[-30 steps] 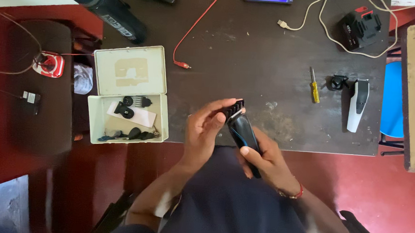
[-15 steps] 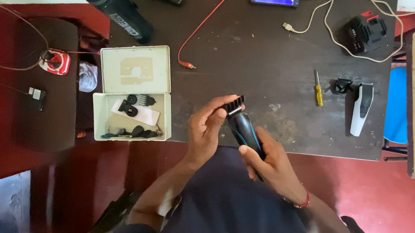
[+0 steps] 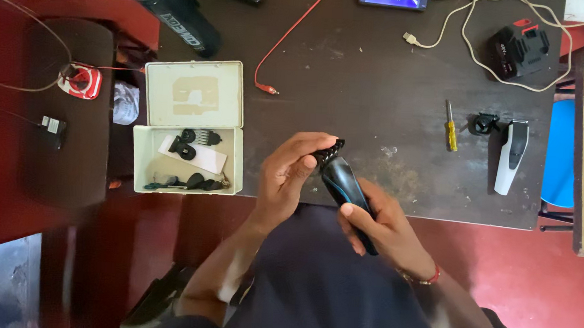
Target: The person plugs a charger into a wall socket and connects a phone to charge. Then they take two hair clippers from a case, attach different guard attachments to each, and place them back in the case.
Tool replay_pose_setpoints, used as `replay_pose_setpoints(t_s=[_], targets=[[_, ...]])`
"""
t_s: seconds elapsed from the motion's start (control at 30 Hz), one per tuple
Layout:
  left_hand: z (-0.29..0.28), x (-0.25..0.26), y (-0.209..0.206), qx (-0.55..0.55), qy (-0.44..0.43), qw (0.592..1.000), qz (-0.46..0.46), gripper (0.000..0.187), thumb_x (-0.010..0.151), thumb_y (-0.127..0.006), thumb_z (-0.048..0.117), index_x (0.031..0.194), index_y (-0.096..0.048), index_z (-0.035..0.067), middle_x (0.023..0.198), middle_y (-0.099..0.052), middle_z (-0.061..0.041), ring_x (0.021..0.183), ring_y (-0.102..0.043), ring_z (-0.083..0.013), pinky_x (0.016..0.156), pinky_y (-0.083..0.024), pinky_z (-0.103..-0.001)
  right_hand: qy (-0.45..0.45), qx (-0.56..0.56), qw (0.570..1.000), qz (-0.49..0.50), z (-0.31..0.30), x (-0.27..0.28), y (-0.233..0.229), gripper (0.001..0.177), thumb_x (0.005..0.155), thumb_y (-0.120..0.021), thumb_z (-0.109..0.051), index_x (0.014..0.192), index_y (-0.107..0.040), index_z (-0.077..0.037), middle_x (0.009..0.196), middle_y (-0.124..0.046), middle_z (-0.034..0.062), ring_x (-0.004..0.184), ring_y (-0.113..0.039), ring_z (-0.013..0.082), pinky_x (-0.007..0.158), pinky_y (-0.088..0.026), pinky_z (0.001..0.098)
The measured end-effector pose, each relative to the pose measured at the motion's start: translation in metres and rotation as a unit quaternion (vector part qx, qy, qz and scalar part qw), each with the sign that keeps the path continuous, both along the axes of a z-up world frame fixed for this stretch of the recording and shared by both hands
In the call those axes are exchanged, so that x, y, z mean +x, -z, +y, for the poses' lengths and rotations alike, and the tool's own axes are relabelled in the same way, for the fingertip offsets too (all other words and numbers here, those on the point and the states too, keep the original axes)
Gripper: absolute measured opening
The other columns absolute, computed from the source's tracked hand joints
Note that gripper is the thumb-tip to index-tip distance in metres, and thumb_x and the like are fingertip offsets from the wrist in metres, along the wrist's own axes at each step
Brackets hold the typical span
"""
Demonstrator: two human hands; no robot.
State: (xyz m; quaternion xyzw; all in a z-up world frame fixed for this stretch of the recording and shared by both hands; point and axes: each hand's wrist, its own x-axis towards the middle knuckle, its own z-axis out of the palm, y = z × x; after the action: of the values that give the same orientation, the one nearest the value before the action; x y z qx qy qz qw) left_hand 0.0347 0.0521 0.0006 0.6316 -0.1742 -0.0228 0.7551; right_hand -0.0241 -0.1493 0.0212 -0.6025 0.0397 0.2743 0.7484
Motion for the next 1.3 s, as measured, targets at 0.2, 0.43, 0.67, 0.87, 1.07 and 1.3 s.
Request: replay_pose_setpoints(t_s=[0.2,0.43,0.67,0.87,1.07,1.3], targets=[[-0.002,-0.018,-0.013,0.027,-0.012,1.000,-0.002,0.049,0.106,-0.067,0.022,0.148,-0.052,0.000,0.141,-0.063,-0.018,0.130,-0.063,-0.0213,0.114,-0.052,-0.035,0.032,0.013,0.999,-0.025,0.014,-0.002,0.006,0.033,0.099,-0.058,-0.019,0.126,-0.054,0.001,0.074,-0.058,0.0042,0.047,-0.054,0.0078,0.041,-0.044,0.0239],[-0.012,-0.026,-0.022,0.066,-0.041,0.996,0.042,0.066,0.101,-0.072,0.016,0.156,-0.040,-0.002,0.138,-0.067,-0.020,0.129,-0.066,-0.0225,0.115,-0.053,-0.036,0.046,-0.017,0.998,-0.034,0.018,-0.001,0.013,0.028,0.099,-0.058,-0.019,0.119,-0.055,0.001,0.079,-0.060,0.0051,0.048,-0.055,0.0080,0.041,-0.045,0.0237],[-0.011,-0.032,-0.022,0.043,-0.040,0.995,0.084,0.062,0.101,-0.068,0.016,0.154,-0.040,-0.002,0.140,-0.065,-0.020,0.133,-0.063,-0.0234,0.115,-0.052,-0.037,0.042,0.021,0.998,-0.042,0.019,-0.003,0.025,0.030,0.101,-0.058,-0.021,0.119,-0.052,0.003,0.079,-0.059,0.0052,0.049,-0.055,0.0075,0.043,-0.046,0.0232],[-0.014,-0.012,-0.003,-0.118,0.031,0.983,0.137,0.059,0.103,-0.065,0.016,0.153,-0.040,-0.002,0.148,-0.057,-0.021,0.141,-0.056,-0.0277,0.121,-0.046,-0.040,0.019,0.156,0.987,-0.039,0.007,0.013,0.034,0.050,0.102,-0.054,-0.031,0.137,-0.047,0.005,0.090,-0.067,0.0144,0.063,-0.065,0.0165,0.055,-0.054,0.0282],[-0.007,-0.003,0.007,-0.208,0.088,0.948,0.224,0.055,0.101,-0.067,0.018,0.148,-0.047,-0.005,0.148,-0.057,-0.022,0.142,-0.055,-0.0318,0.119,-0.047,-0.043,-0.045,0.213,0.975,-0.034,-0.005,0.011,0.032,0.064,0.100,-0.057,-0.024,0.153,-0.033,0.003,0.115,-0.065,0.0219,0.086,-0.070,0.0252,0.076,-0.060,0.0361],[-0.024,-0.006,0.017,-0.168,0.091,0.957,0.219,0.056,0.099,-0.069,0.018,0.146,-0.049,-0.004,0.147,-0.058,-0.022,0.139,-0.057,-0.0315,0.118,-0.048,-0.045,-0.007,0.189,0.982,-0.004,-0.018,0.000,0.039,0.059,0.101,-0.056,-0.015,0.153,-0.034,0.002,0.113,-0.065,0.0203,0.085,-0.068,0.0213,0.067,-0.059,0.0337]])
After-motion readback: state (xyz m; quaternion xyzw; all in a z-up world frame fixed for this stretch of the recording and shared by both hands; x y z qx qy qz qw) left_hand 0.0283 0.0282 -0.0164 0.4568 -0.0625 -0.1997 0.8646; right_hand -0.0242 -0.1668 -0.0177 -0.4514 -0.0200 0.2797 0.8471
